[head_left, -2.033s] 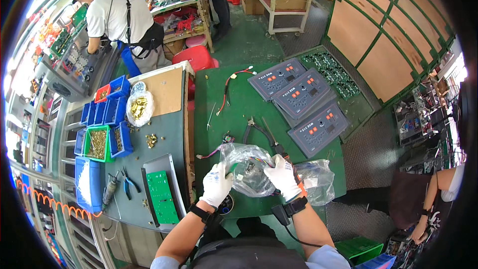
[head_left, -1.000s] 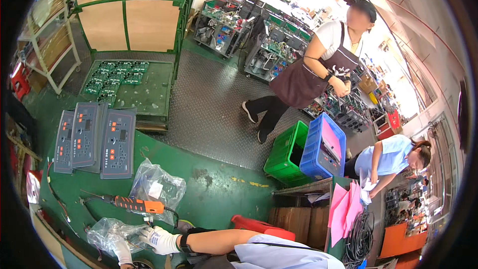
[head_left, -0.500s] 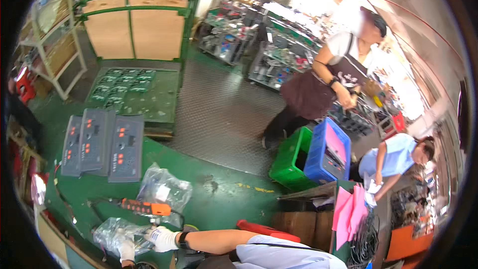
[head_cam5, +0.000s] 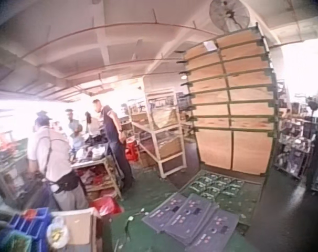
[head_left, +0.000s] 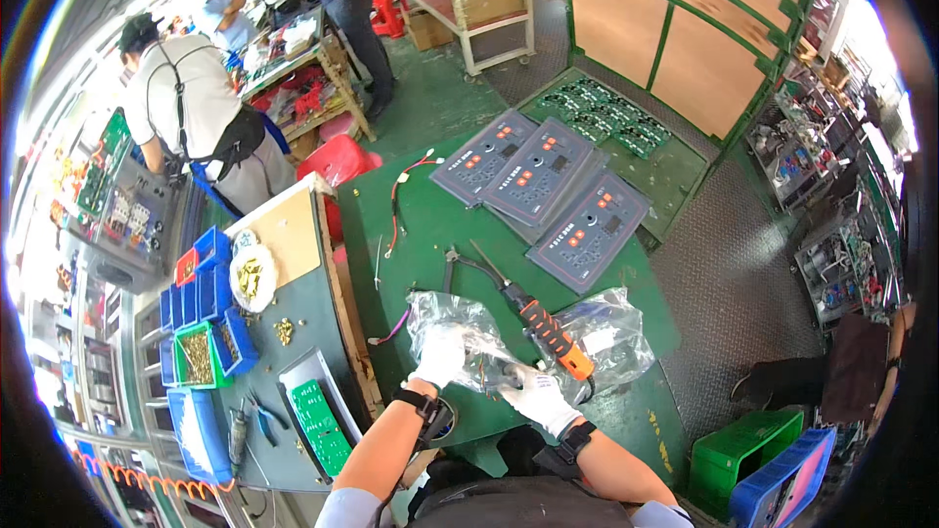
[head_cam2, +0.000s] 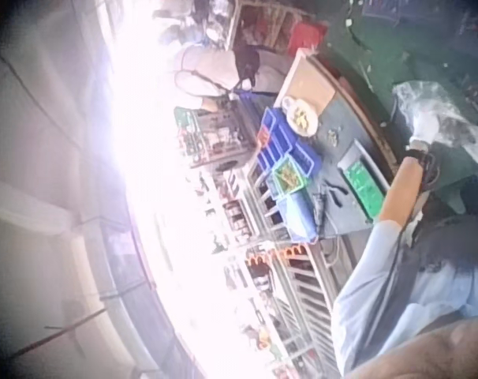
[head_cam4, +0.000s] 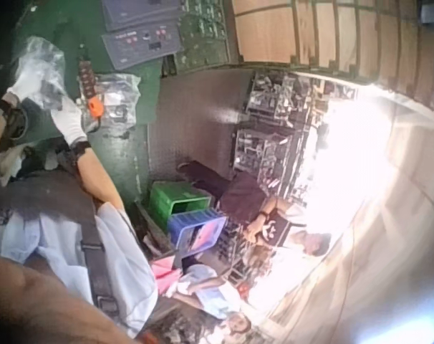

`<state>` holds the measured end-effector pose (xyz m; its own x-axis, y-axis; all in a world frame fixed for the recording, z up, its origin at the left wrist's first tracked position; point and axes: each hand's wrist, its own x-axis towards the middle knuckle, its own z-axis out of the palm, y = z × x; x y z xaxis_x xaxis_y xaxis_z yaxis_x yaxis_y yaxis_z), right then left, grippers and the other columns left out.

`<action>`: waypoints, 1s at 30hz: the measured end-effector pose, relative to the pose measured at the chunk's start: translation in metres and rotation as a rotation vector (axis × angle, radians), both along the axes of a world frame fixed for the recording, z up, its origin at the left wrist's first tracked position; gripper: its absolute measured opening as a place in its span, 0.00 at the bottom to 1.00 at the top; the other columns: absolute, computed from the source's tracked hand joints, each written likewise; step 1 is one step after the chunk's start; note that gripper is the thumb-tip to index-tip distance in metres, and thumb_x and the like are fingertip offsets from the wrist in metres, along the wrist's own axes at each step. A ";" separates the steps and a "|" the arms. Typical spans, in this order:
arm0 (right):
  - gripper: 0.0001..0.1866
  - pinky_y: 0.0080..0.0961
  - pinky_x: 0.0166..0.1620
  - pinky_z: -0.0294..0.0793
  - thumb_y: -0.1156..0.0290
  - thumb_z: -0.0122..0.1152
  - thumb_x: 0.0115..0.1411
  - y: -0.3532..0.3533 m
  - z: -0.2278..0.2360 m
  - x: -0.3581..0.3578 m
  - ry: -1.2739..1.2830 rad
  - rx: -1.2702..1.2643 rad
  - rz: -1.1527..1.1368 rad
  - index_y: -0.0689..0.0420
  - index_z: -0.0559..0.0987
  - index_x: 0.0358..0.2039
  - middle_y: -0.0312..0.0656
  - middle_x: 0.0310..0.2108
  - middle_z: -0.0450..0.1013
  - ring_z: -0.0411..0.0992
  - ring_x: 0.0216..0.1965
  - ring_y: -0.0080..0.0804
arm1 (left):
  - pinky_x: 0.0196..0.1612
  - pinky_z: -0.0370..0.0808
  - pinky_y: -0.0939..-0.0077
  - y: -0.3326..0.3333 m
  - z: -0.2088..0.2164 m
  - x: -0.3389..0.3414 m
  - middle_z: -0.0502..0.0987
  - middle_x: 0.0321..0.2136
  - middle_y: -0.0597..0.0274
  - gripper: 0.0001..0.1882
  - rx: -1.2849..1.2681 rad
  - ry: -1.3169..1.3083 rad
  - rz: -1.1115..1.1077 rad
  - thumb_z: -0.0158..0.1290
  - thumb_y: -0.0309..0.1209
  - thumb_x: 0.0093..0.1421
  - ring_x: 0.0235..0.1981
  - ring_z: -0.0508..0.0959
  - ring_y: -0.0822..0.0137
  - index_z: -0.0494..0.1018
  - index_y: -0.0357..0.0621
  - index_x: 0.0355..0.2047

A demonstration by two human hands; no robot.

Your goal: Assembling and inspecting electronic control panels in a factory setting.

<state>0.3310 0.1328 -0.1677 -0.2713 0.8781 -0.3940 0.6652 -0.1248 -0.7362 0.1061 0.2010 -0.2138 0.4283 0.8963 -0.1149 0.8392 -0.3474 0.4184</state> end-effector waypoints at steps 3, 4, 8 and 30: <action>0.31 0.44 0.52 0.69 0.50 0.58 0.55 0.007 0.002 -0.012 -0.031 0.104 -0.059 0.59 0.72 0.53 0.50 0.49 0.73 0.73 0.48 0.47 | 0.45 0.74 0.61 -0.008 -0.005 0.010 0.74 0.47 0.45 0.18 0.162 0.210 0.109 0.49 0.36 0.58 0.45 0.76 0.49 0.73 0.40 0.46; 0.33 0.47 0.50 0.69 0.49 0.58 0.55 0.010 0.001 -0.017 -0.048 0.221 -0.082 0.58 0.70 0.55 0.51 0.47 0.74 0.74 0.47 0.48 | 0.45 0.74 0.59 -0.011 -0.005 0.014 0.74 0.45 0.45 0.17 0.060 0.095 0.187 0.50 0.36 0.58 0.44 0.76 0.49 0.73 0.40 0.44; 0.34 0.42 0.51 0.71 0.52 0.60 0.56 0.023 -0.006 -0.031 -0.139 0.103 -0.133 0.63 0.66 0.56 0.59 0.47 0.71 0.72 0.48 0.54 | 0.45 0.74 0.57 -0.012 0.010 0.019 0.72 0.46 0.46 0.18 -0.078 0.062 0.146 0.54 0.36 0.56 0.42 0.77 0.49 0.72 0.43 0.46; 0.27 0.41 0.52 0.70 0.55 0.56 0.58 0.058 -0.009 -0.013 0.008 -0.027 -0.224 0.65 0.71 0.49 0.58 0.45 0.74 0.73 0.48 0.53 | 0.27 0.78 0.72 -0.014 0.017 -0.002 0.78 0.29 0.57 0.08 -0.487 -0.677 0.658 0.51 0.27 0.60 0.24 0.79 0.67 0.75 0.42 0.40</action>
